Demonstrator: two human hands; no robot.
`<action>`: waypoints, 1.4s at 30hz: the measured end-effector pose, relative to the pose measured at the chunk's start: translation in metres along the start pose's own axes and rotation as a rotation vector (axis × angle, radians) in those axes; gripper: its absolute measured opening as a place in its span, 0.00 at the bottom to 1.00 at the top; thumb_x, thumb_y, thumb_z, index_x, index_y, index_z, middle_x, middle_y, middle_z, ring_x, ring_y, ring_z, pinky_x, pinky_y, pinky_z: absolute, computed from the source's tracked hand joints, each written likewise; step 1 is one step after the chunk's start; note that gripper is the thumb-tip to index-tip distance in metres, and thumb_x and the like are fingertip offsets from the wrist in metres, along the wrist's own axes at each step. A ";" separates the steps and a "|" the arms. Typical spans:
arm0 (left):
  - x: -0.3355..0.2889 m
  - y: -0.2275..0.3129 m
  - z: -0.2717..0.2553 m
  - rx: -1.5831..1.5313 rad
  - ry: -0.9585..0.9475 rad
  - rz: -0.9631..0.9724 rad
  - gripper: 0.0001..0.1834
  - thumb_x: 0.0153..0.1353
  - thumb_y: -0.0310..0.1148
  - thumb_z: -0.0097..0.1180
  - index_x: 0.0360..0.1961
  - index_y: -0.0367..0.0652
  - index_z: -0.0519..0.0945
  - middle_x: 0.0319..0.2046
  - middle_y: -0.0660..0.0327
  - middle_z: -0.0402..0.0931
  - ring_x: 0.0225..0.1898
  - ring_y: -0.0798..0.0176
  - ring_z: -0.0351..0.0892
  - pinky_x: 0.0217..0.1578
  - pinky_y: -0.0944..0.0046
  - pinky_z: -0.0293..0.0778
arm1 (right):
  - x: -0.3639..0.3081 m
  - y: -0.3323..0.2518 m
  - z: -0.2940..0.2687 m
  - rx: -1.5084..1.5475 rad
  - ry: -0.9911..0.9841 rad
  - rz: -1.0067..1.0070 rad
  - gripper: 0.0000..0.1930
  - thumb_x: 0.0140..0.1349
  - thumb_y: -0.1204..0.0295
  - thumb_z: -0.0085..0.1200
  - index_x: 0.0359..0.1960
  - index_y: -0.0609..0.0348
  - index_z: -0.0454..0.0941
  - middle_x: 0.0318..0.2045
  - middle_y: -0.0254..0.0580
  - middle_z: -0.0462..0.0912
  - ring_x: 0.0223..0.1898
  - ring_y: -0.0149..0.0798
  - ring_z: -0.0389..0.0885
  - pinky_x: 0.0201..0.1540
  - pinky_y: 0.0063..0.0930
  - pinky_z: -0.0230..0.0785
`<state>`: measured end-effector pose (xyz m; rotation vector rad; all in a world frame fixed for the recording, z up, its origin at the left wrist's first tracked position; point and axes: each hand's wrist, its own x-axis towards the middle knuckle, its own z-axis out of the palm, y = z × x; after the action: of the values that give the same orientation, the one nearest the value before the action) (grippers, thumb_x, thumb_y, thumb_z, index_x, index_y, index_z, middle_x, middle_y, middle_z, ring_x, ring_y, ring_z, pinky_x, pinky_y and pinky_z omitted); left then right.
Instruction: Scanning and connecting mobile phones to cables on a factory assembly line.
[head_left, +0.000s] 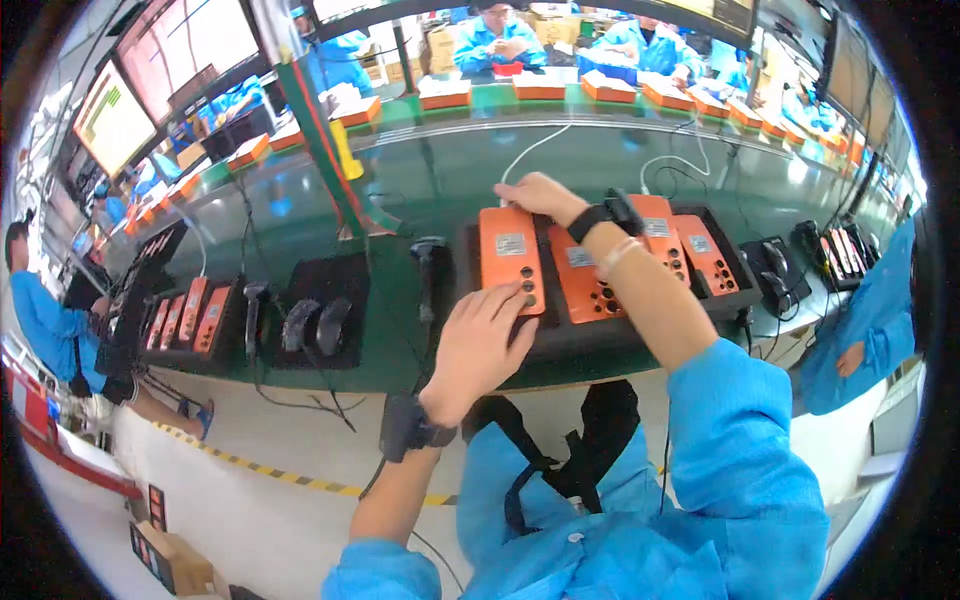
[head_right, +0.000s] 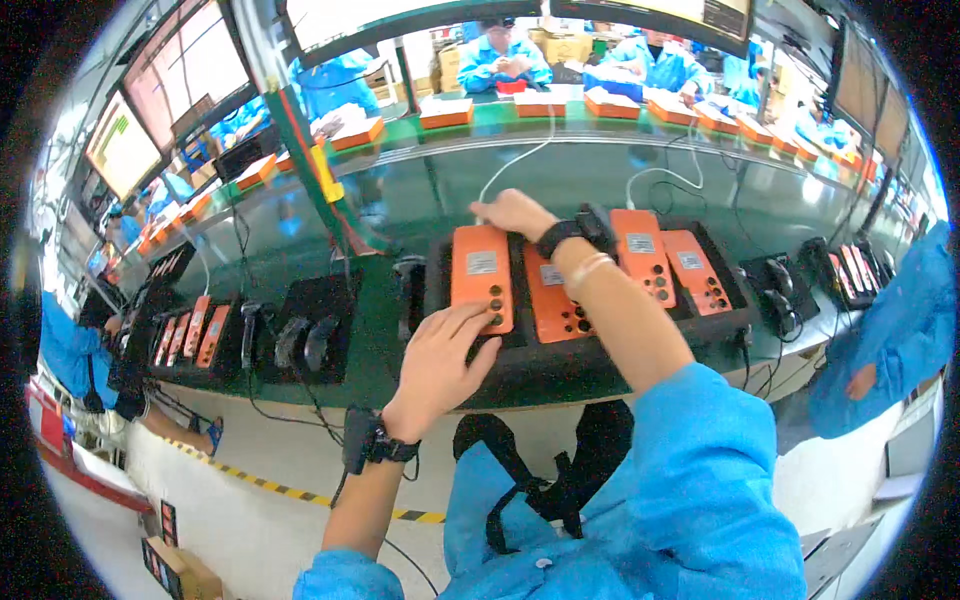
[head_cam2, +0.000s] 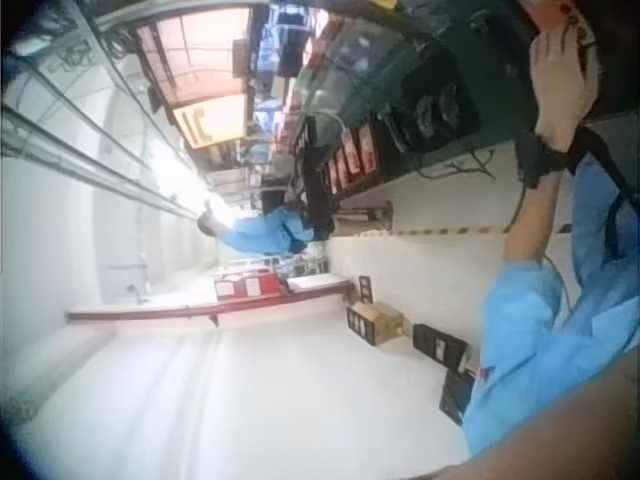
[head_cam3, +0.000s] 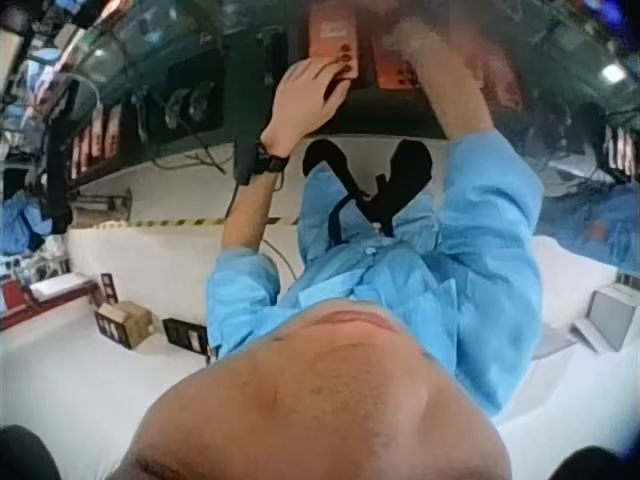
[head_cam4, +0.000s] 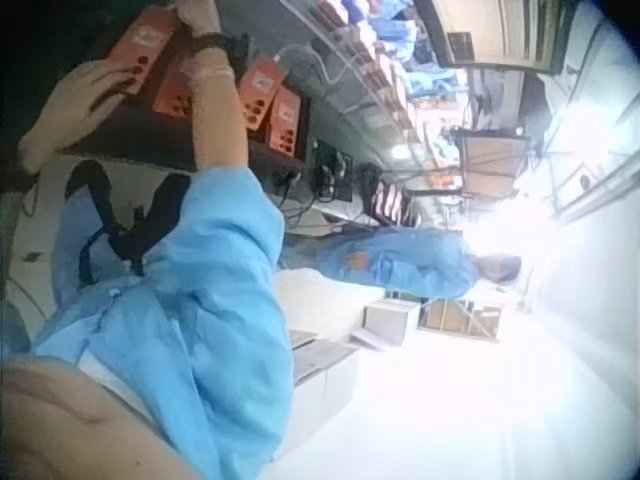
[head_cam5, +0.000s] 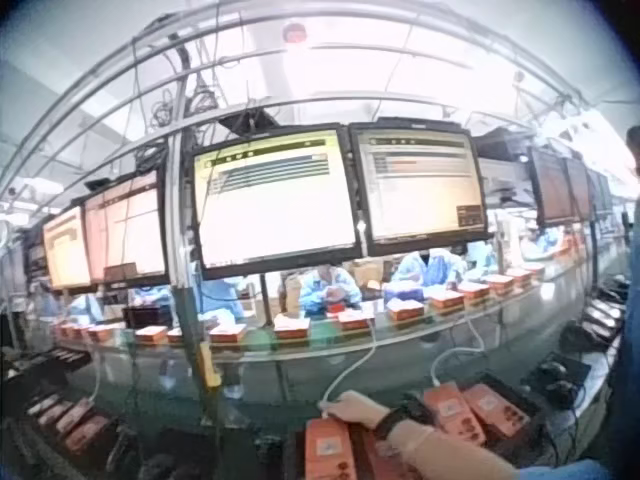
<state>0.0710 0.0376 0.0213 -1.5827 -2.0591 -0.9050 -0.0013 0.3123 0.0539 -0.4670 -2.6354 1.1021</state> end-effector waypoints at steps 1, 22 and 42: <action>-0.004 -0.001 -0.004 -0.008 -0.030 -0.013 0.18 0.59 0.36 0.63 0.48 0.39 0.80 0.50 0.55 0.79 0.51 0.47 0.77 0.56 0.52 0.71 | 0.003 -0.005 0.006 -0.009 -0.025 -0.071 0.23 0.64 0.49 0.53 0.34 0.58 0.88 0.30 0.55 0.86 0.30 0.51 0.85 0.35 0.41 0.77; -0.021 -0.273 0.059 -0.947 -0.044 -0.901 0.20 0.71 0.40 0.47 0.46 0.30 0.79 0.40 0.57 0.80 0.45 0.60 0.78 0.40 0.58 0.72 | -0.014 -0.037 0.072 0.100 0.490 -0.250 0.14 0.72 0.63 0.45 0.35 0.64 0.71 0.26 0.63 0.80 0.31 0.66 0.81 0.36 0.59 0.73; 0.071 0.006 -0.046 -1.235 -0.313 -1.044 0.16 0.68 0.42 0.56 0.45 0.40 0.77 0.24 0.67 0.71 0.18 0.73 0.70 0.13 0.73 0.66 | -0.072 0.060 -0.056 -0.307 -0.105 -0.413 0.40 0.51 0.40 0.67 0.46 0.67 0.68 0.42 0.59 0.79 0.47 0.58 0.78 0.51 0.42 0.69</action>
<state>0.0527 0.0571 0.1020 -0.8674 -2.7311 -2.8371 0.0955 0.3606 0.0411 0.0894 -2.8237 0.6150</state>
